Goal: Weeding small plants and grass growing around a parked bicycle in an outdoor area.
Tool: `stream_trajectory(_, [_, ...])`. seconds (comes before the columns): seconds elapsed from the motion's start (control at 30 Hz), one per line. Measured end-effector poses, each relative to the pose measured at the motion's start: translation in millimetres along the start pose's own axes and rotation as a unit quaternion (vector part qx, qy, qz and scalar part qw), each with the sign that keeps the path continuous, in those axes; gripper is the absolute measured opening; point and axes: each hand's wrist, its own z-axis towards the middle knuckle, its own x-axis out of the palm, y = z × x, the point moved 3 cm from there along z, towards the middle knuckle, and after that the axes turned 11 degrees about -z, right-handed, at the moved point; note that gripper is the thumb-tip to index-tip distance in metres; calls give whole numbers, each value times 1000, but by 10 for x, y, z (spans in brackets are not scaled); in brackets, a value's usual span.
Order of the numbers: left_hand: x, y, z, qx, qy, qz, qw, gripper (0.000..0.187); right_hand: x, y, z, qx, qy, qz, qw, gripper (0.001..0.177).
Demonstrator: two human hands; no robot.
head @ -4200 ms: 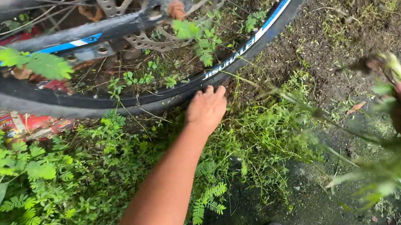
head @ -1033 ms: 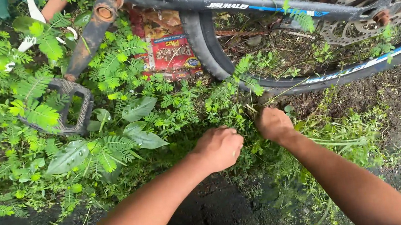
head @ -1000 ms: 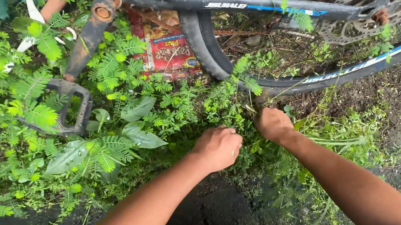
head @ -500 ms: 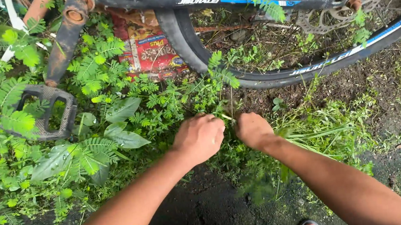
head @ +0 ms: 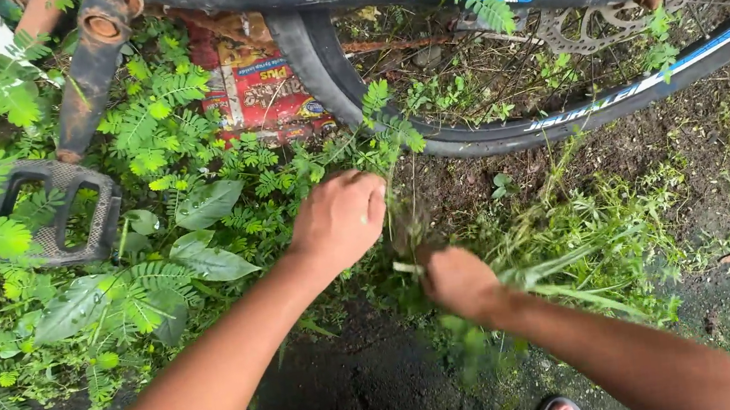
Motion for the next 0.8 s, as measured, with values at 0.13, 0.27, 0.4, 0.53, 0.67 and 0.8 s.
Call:
stream_trajectory(0.13, [-21,4,-1,-43,-11,-8,999,23,-115,194,-442,6,80,34,996,23])
stream_trajectory(0.27, [2,-12,-45,-33,-46,-11,998,25,-121,255,-656,-29,70,48,996,27])
stream_trajectory(0.4, [222,-235,-88,40,-18,12,999,29,-102,278,-735,-68,51,38,996,29])
stream_trajectory(0.53, [690,-193,218,-45,-55,-40,997,27,-271,312,-782,-39,73,44,996,34])
stream_trajectory(0.67, [1012,51,639,-137,-266,-90,950,31,-284,254,-821,-49,60,71,994,28])
stream_trajectory(0.8, [1244,-59,905,-463,-129,-256,839,51,-369,214,-887,-48,56,109,991,31])
